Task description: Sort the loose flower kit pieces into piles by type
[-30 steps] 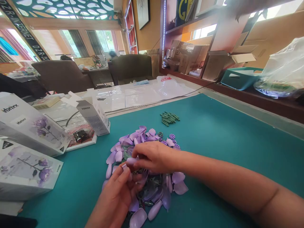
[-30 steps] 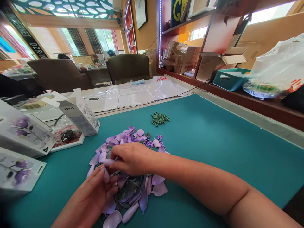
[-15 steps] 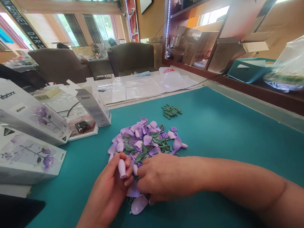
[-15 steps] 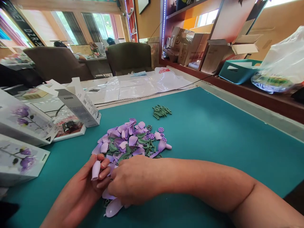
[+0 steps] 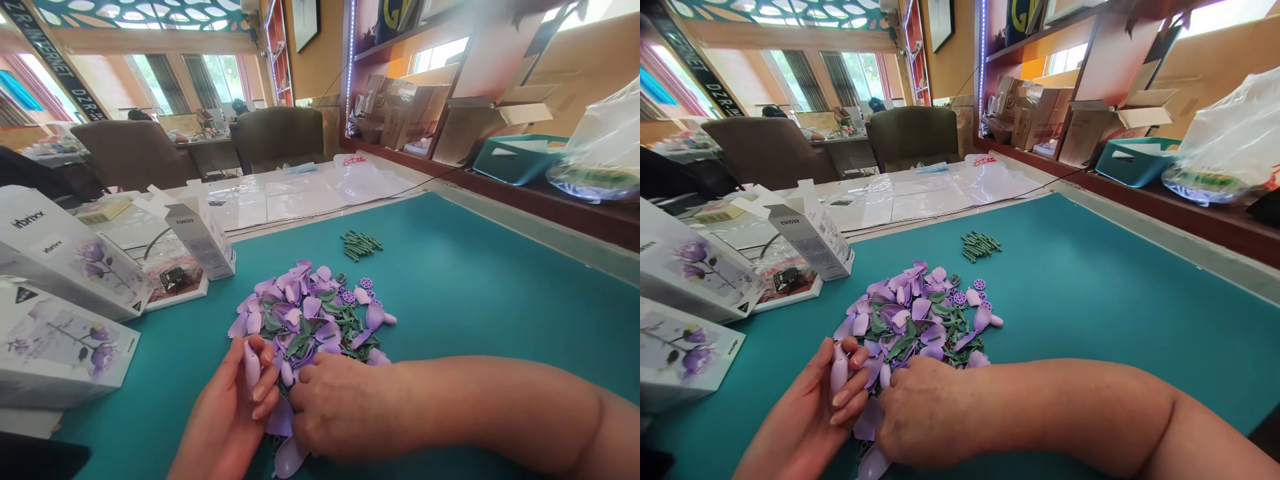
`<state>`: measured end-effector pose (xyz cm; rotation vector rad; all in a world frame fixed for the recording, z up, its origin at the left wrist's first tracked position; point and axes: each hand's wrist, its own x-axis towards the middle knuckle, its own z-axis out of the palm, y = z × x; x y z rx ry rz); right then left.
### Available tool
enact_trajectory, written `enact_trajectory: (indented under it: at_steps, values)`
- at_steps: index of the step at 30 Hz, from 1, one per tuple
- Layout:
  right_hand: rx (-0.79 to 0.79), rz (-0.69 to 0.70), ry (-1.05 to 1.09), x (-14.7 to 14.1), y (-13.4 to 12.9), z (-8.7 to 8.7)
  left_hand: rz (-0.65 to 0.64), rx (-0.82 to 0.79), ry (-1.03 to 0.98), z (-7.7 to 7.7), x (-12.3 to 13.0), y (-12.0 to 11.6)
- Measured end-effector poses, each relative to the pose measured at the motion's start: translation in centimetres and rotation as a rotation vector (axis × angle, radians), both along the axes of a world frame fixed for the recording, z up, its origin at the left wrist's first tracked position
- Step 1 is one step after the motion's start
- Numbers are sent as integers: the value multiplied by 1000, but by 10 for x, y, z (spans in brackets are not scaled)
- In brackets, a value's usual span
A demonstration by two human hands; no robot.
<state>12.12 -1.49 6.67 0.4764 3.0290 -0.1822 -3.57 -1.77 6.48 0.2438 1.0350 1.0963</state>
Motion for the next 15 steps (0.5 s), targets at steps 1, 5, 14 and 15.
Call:
enact_trajectory:
  at_steps: [1, 5, 14, 15]
  values:
    - [-10, -15, 6, 0, 2, 3, 7, 6, 4, 0, 0, 0]
    - [-92, -183, 91, 4, 12, 23, 9, 48, 13, -4, 1, -1]
    - [-358, -584, 376, 11, 28, 29, -172, 57, 22, -22, 7, -4]
    - [-368, -573, 387, 10, 27, 27, -190, 68, 26, -21, 9, -6]
